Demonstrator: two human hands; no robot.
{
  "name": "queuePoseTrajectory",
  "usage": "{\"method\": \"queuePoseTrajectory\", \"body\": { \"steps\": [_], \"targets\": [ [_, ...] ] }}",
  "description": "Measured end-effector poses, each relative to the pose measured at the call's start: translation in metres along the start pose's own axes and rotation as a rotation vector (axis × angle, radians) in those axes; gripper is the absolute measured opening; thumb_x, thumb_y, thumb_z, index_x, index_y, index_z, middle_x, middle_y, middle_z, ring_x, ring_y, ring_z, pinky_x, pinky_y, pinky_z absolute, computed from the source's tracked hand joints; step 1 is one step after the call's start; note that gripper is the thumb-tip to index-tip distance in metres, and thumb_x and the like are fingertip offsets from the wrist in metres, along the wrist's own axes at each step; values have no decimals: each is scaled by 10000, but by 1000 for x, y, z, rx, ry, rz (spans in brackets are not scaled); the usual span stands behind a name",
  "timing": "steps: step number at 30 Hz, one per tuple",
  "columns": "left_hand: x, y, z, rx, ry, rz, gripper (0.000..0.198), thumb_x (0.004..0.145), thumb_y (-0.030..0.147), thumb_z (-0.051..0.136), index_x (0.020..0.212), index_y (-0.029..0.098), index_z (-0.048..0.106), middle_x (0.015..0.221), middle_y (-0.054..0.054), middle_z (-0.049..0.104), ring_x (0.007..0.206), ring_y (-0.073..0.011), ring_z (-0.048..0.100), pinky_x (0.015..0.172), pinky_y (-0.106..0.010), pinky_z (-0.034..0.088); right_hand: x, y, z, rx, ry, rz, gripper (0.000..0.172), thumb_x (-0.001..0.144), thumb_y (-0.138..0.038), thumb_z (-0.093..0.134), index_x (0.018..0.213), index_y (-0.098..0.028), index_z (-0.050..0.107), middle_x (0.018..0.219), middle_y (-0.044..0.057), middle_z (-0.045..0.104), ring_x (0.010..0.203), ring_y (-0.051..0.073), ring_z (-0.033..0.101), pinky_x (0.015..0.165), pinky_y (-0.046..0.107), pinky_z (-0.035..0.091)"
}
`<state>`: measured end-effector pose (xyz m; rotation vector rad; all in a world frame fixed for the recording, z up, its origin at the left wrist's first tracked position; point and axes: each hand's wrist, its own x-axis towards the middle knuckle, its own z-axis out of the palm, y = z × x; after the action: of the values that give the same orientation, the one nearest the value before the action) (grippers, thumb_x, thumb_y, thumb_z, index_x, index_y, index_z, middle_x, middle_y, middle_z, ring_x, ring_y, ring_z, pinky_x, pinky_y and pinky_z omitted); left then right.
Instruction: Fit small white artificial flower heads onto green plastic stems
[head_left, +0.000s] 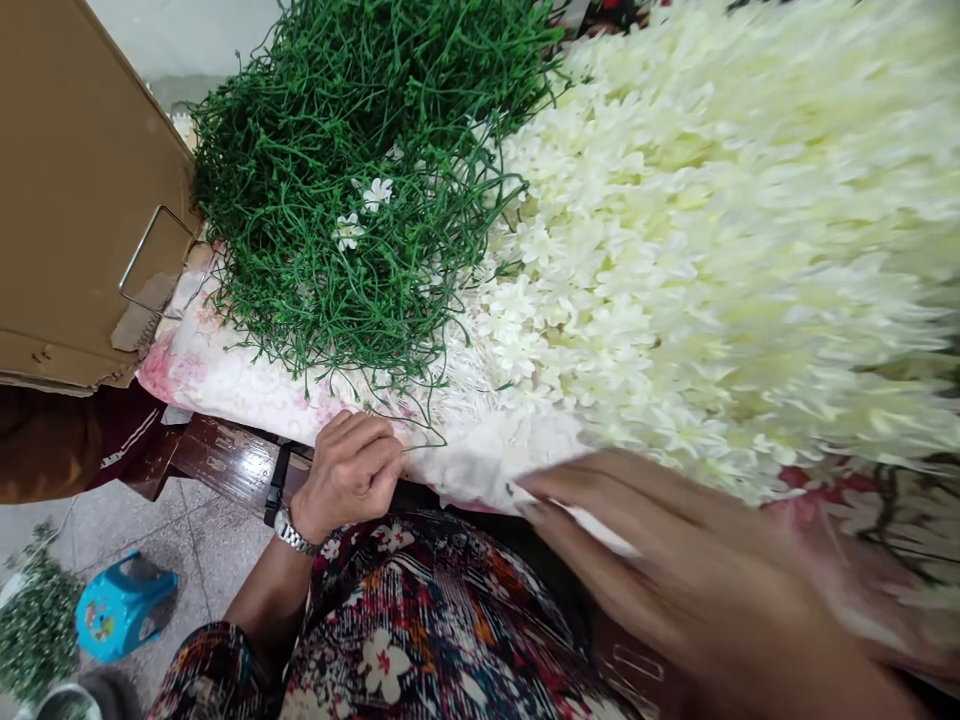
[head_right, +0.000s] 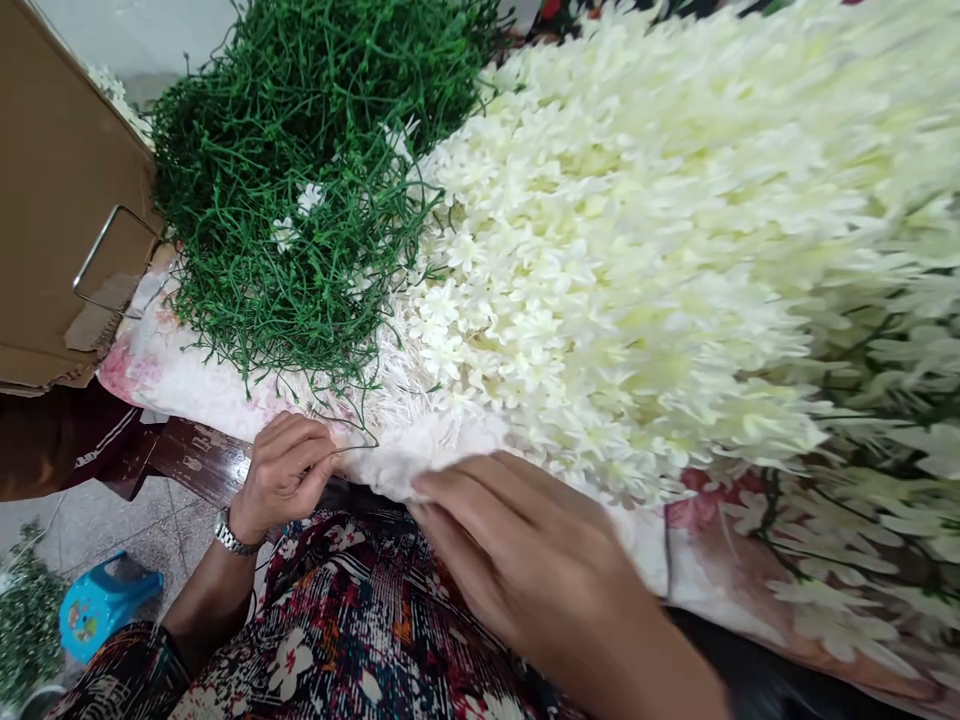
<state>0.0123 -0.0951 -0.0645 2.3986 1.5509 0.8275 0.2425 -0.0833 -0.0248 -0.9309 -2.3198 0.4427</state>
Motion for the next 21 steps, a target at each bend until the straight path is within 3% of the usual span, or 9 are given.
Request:
{"method": "queuePoseTrajectory", "body": {
  "steps": [3,5,8,15,18,21],
  "targets": [
    [1,2,-1,-97,33,-30,47,723,127,509,710,152,547,706,-33,584,676,-137,504,646,-306,376,25,6,26,-63,-28,3,176,778,-156,492,950,-144,527,743,39,563,683,123,518,623,248,435],
    [2,3,-1,-167,55,-59,50,733,126,500,720,151,541,695,-32,578,672,-135,506,652,-309,381,30,7,43,-140,-22,-14,234,772,-151,498,1005,-138,516,754,47,562,710,142,518,638,268,434],
    [4,5,-3,-230,66,-76,73,749,136,484,695,148,532,664,-29,563,652,-133,503,642,-310,386,31,8,57,-152,-30,-126,181,773,-105,476,935,-147,547,724,36,563,684,125,508,645,260,431],
    [6,3,-7,-463,237,-176,160,785,136,442,878,158,569,823,-68,592,801,-157,550,698,-320,455,36,6,49,-83,42,-181,161,749,-79,500,893,-134,543,736,42,569,686,123,505,651,270,437],
    [11,2,-4,-424,199,-189,214,774,98,442,933,168,566,906,-72,600,898,-161,544,776,-333,460,37,5,47,-10,47,-175,166,736,-70,516,886,-139,536,736,41,568,690,122,503,647,270,438],
    [15,1,2,-359,170,-156,226,753,65,454,927,153,568,877,-71,608,857,-149,555,742,-308,477,38,2,47,76,73,-165,182,726,-62,527,889,-144,531,740,41,565,689,119,498,631,261,439]
  ]
}}
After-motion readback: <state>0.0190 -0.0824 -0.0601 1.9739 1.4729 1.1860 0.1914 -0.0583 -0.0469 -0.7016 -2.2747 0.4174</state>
